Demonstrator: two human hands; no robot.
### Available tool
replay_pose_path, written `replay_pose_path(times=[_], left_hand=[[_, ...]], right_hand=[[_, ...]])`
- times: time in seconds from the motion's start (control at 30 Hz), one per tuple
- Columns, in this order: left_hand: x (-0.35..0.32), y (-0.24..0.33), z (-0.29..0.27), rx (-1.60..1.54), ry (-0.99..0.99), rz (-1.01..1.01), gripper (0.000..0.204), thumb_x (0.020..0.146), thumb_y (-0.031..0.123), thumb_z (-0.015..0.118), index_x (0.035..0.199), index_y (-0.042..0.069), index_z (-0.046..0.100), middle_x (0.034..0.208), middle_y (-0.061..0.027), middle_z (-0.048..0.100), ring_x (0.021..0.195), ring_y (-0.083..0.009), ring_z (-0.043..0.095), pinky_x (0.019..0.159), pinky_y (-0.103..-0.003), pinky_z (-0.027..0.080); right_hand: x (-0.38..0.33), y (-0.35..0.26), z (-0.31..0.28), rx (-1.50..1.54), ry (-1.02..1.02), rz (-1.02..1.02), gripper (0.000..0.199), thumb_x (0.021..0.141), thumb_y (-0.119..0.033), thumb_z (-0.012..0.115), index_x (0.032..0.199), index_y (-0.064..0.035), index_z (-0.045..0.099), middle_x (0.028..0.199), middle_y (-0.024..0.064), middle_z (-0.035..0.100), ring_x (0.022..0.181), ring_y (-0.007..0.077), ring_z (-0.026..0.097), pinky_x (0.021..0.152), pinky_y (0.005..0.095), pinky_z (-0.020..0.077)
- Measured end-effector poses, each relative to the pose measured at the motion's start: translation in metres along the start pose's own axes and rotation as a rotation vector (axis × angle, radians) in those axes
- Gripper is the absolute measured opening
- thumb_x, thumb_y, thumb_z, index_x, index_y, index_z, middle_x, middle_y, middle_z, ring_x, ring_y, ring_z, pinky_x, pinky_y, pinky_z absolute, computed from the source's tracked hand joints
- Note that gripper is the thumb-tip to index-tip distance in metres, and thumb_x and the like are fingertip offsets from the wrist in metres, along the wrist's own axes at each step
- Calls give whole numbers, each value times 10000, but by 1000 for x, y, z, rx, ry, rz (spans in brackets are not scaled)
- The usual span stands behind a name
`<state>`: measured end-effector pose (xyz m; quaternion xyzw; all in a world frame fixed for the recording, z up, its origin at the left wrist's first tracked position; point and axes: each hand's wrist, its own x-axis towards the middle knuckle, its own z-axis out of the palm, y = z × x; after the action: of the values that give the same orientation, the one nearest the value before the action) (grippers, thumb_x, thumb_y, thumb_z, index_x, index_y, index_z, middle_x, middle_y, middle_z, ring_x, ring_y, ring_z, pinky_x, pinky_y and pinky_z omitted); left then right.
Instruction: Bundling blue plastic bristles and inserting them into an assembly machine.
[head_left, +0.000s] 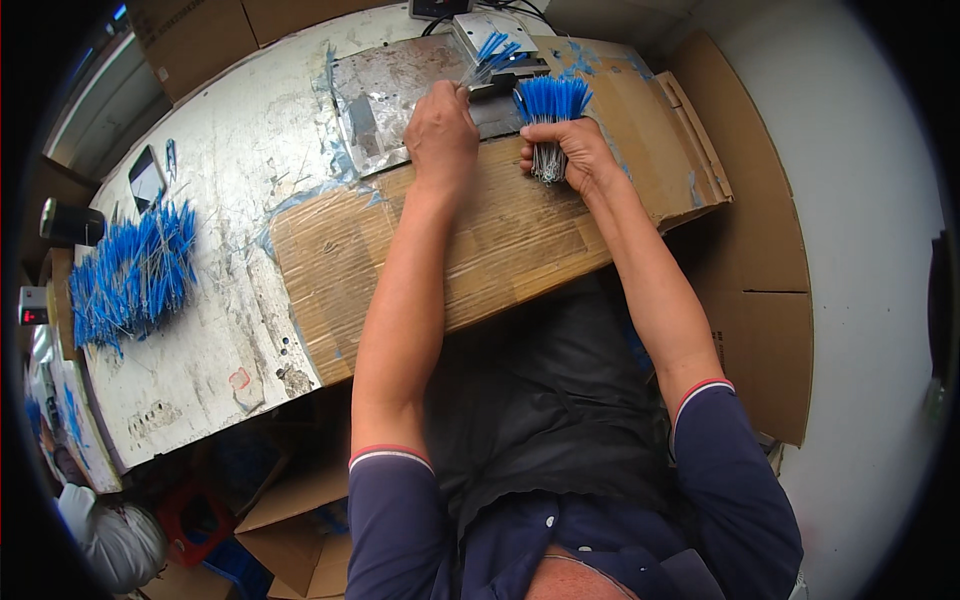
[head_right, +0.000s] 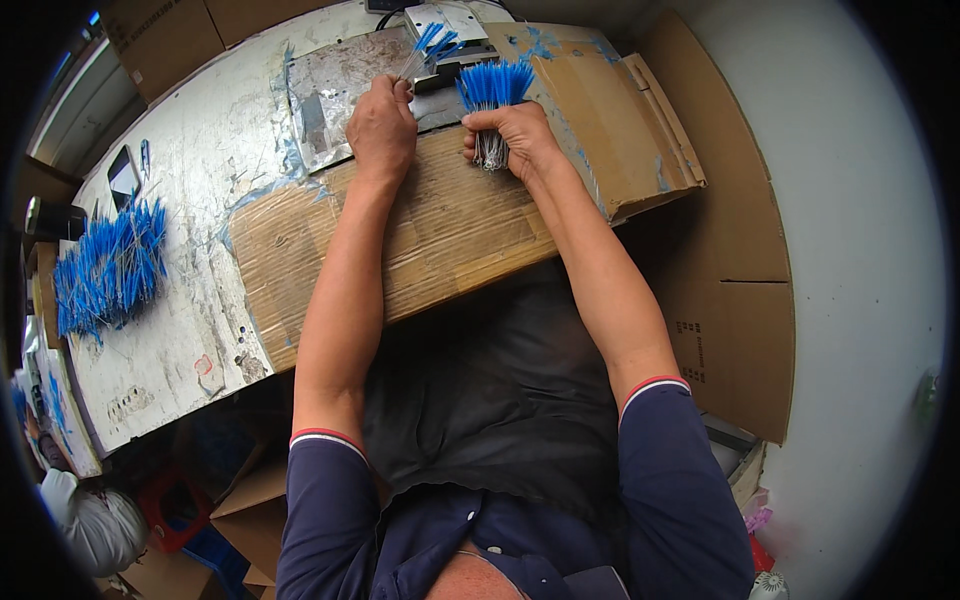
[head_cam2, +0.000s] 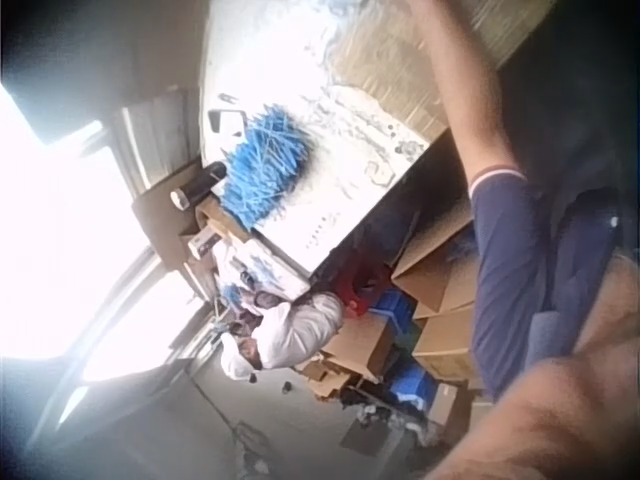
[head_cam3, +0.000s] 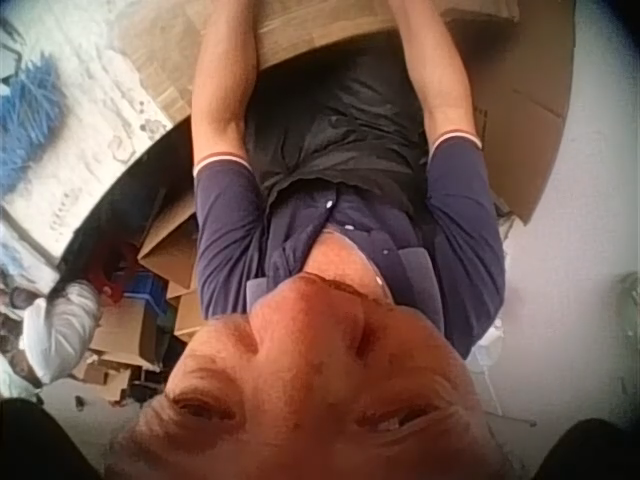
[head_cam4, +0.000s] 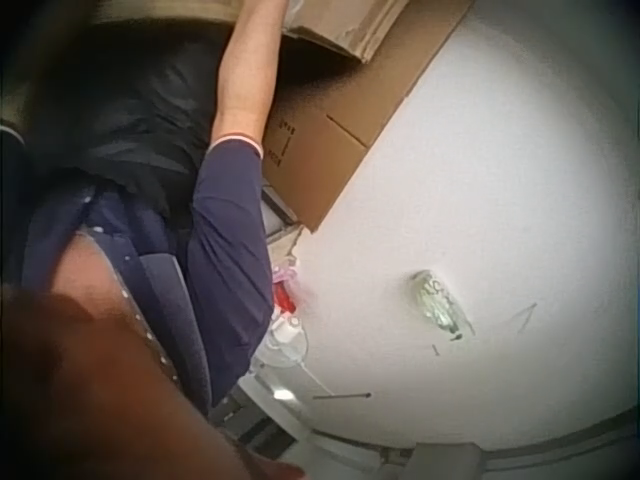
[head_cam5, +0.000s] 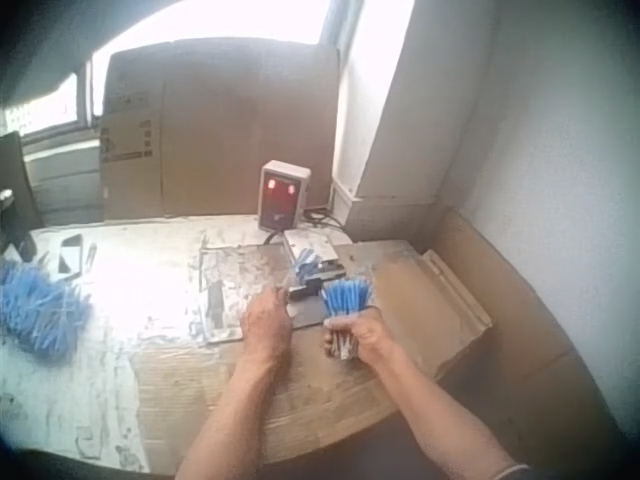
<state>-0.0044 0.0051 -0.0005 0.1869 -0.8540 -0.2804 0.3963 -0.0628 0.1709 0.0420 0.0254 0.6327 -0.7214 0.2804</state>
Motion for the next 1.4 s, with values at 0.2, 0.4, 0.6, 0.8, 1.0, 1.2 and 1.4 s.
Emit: replay_pose_path(times=[0.2,0.4,0.6,0.8,1.0,1.2,1.4], left_hand=[[-8,14,9,-492,-132,-17,109,977,158,610,1001,58,646,813,-125,696,696,-254,684,632,-363,520],[-7,10,14,-544,-85,6,99,969,140,620,973,47,654,806,-119,686,645,-247,650,630,-357,519],[-8,8,13,-393,25,-22,137,1010,169,557,990,50,623,815,-79,718,659,-219,680,618,-357,517],[-2,6,5,-345,97,-166,161,1032,190,510,994,64,602,857,-50,743,698,-217,705,639,-370,526],[-3,4,6,-155,151,-108,184,1021,236,526,1010,81,625,866,-108,727,768,-325,693,695,-444,508],[-3,-1,8,-125,200,-49,180,1004,228,544,999,70,630,868,-164,696,823,-359,664,720,-470,487],[-2,-4,12,-83,186,40,165,988,208,560,980,59,631,866,-156,692,830,-364,656,753,-476,473]], right_hand=[[-6,-1,11,-65,-84,1,115,779,60,741,855,76,656,744,158,676,604,252,692,510,402,607],[-6,7,4,50,-105,-5,113,804,31,730,881,82,665,777,166,692,643,261,711,526,388,608],[-4,11,7,36,-3,-34,64,798,63,689,831,95,644,722,181,670,573,266,688,501,378,597],[15,3,24,36,240,-108,44,782,106,664,787,108,620,689,202,643,536,275,661,466,395,587],[22,2,36,-40,351,-115,61,787,111,667,773,107,607,716,217,638,542,290,658,471,402,599],[22,1,36,-49,359,-95,63,779,120,666,781,111,603,721,218,636,552,295,666,473,419,604],[24,1,35,4,366,-105,61,761,140,628,814,135,599,754,253,657,561,322,681,463,424,611]])
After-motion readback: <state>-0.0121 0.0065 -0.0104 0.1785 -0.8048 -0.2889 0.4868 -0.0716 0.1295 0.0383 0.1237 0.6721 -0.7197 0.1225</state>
